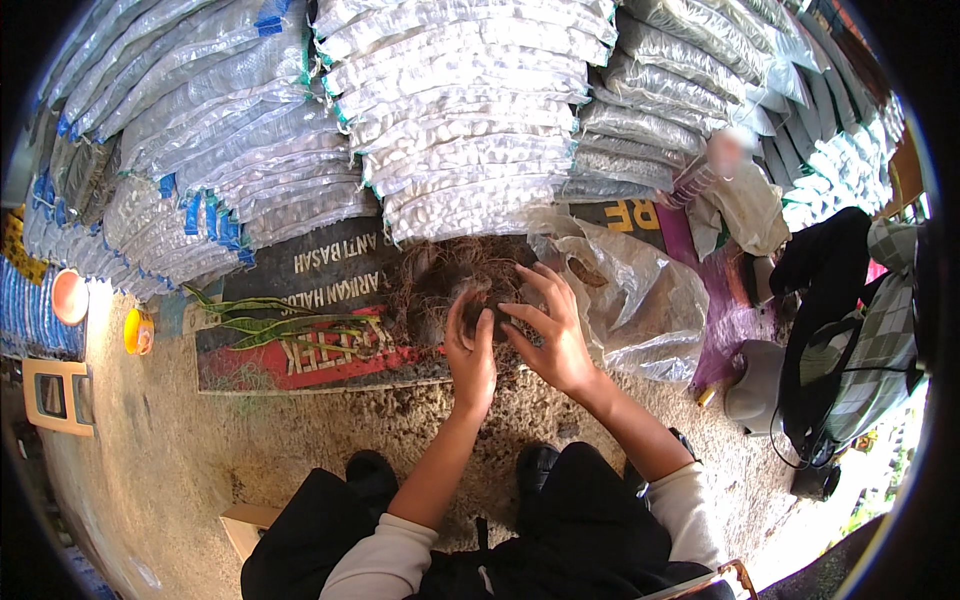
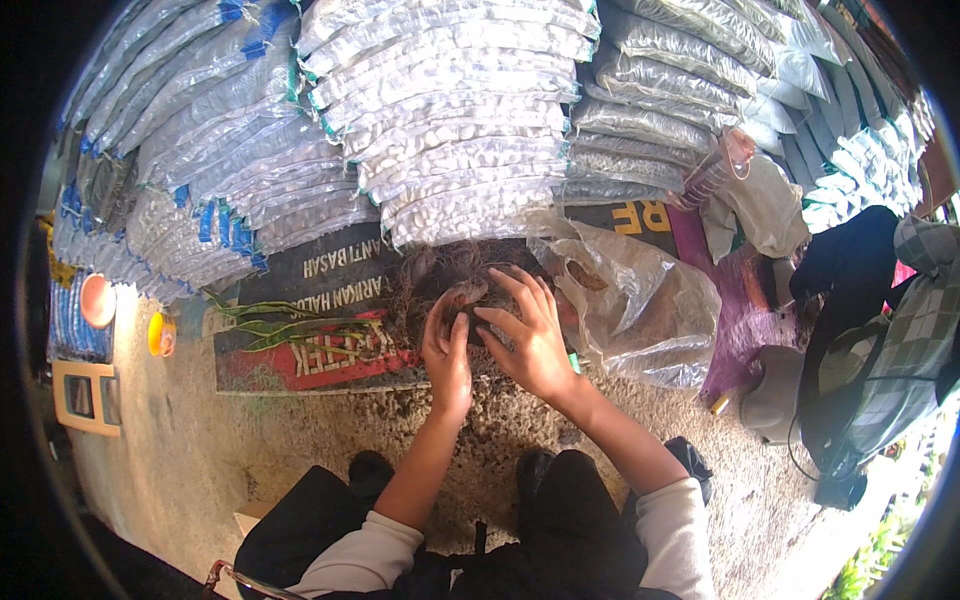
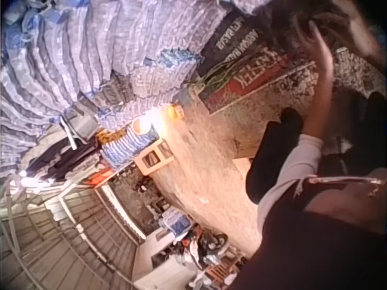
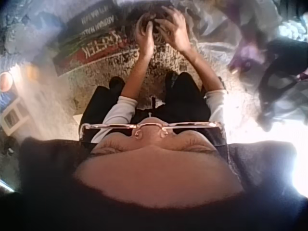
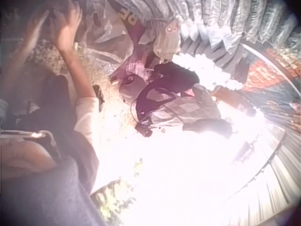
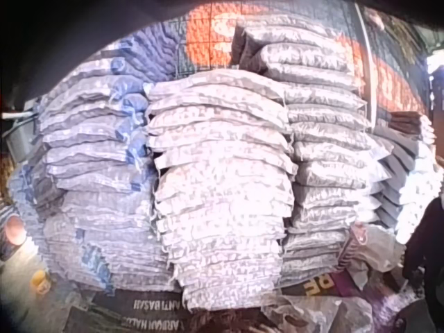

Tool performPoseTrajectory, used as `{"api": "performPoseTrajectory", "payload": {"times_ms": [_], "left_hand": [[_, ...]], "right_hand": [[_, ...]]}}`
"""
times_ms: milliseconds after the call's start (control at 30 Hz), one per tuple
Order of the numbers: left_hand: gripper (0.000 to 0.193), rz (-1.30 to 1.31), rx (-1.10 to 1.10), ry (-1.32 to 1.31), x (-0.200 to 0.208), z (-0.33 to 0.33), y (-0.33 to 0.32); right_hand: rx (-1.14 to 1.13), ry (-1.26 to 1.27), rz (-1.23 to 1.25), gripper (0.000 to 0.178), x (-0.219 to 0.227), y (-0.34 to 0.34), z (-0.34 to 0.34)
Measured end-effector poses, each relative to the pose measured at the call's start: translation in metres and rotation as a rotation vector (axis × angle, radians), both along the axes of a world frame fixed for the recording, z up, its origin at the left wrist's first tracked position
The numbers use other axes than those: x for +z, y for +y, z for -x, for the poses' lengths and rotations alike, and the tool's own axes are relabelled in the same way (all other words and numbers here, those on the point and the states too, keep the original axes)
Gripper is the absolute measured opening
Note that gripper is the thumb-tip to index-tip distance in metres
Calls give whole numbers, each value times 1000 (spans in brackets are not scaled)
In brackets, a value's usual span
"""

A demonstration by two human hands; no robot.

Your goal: The person is sitting on the floor, handling a plant with long green leaves and a root ball. They are wrapping the root ball with a fibrous material, likely coconut coir, and securing it with a green string. The person is surrounded by stacks of packaged materials.

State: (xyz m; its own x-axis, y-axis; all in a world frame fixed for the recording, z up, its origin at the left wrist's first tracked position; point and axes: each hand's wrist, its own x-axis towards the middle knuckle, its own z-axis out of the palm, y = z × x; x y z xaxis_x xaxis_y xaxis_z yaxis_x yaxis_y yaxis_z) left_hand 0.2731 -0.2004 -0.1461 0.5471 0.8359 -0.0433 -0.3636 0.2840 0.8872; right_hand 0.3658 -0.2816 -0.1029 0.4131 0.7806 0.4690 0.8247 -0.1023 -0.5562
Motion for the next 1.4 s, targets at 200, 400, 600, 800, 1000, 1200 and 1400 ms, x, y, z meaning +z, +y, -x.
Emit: {"api": "performPoseTrajectory", "payload": {"times_ms": [200, 400, 600, 800, 1000, 1200, 1400], "left_hand": [[38, -57, 51, 47, 1, 1, -5], [36, -172, 80, 104, 8, 0, -8], [37, -276, 91, 163, 2, -1, -8], [36, -467, 123, 244, -3, 0, -7], [35, -624, 159, 215, -3, -3, -2], [35, -643, 135, 235, -3, -2, -2], [36, -565, 83, 247, -4, -1, -4]], "right_hand": [[8, 16, -8, 20, 1, 0, 1], [13, 9, -10, 19, 3, -1, 1], [17, -11, -25, 20, 10, -3, 0], [15, -49, -55, 21, 8, -6, 1], [-13, -22, -85, 21, 8, -7, 0], [-20, 3, -111, 22, 11, -9, 0], [-40, 1, -103, 23, 10, -13, 0]]}}
